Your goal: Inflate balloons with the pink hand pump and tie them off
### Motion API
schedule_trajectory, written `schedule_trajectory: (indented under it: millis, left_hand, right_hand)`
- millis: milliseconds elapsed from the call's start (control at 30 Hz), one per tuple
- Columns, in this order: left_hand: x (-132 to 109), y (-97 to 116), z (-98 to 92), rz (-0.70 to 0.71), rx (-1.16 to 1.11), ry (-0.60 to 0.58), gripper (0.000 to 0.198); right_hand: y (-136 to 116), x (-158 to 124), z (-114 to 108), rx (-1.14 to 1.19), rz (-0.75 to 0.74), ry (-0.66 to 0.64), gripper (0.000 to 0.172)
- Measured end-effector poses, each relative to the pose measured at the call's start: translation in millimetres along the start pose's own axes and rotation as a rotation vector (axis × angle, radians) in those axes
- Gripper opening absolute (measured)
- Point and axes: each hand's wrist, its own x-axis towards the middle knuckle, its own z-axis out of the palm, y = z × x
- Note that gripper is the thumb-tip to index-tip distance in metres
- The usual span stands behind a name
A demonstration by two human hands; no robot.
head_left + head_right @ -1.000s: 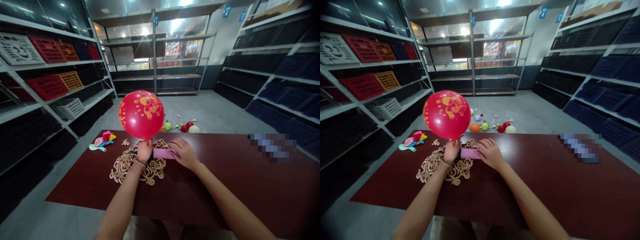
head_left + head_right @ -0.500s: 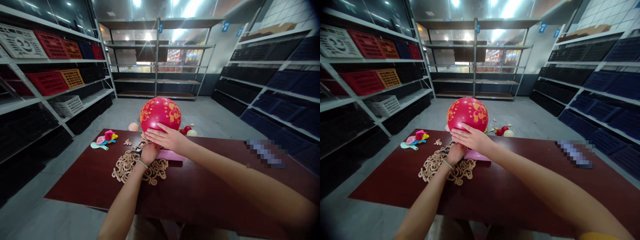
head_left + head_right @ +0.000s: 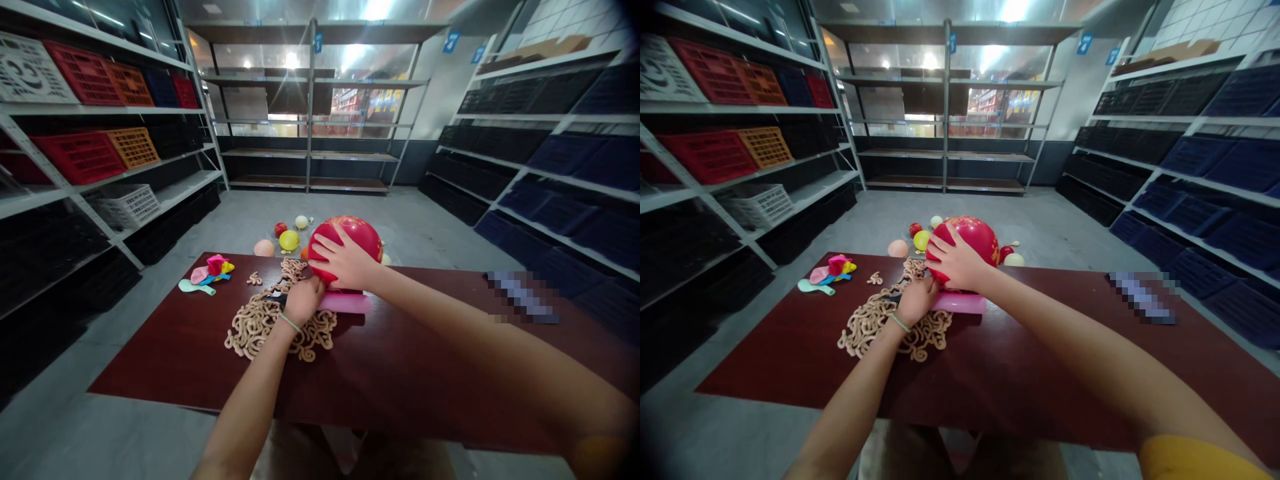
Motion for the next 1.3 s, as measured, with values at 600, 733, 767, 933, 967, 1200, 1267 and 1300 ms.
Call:
schedule_trajectory:
  millis: [600,733,767,933,967,1200,1267,1300]
  left_hand:
    - [-0.3,-0.1,-0.6,0.063,-0.376,0.091,0.031]
    - [2.9,-5.6,3.5,0.034,-0.693,0.173,0.038]
    - [4.1,-7.3,4.6,0.029,-0.746,0.179,0.040]
    - [8.6,-14.1,7.9,-0.037,-0.798,0.169,0.034]
    - [8.8,-14.7,8.1,-0.051,-0.811,0.159,0.032]
    - [6.0,-17.1,8.9,-0.108,-0.895,0.231,0.025]
    - [5.9,-20.5,8.0,-0.131,-0.794,0.301,0.021]
    - [6.0,-22.4,7.4,-0.143,-0.741,0.328,0.019]
  right_hand:
    - [10.9,-24.7,2.2,0.131,0.145,0.173,0.042]
    - [15.9,-32.3,-3.6,0.124,0.179,0.196,0.047]
    - [16.2,-34.0,-3.9,0.100,0.183,0.192,0.049]
    - [11.5,-38.8,1.3,-0.019,0.188,0.186,0.044]
    - [8.8,-38.5,2.5,-0.039,0.185,0.187,0.043]
    - [-22.6,-32.0,9.4,-0.072,0.144,0.257,0.050]
    - [-34.4,-35.7,14.0,-0.032,0.140,0.280,0.048]
    - [-40.7,-39.0,16.6,0.005,0.146,0.282,0.045]
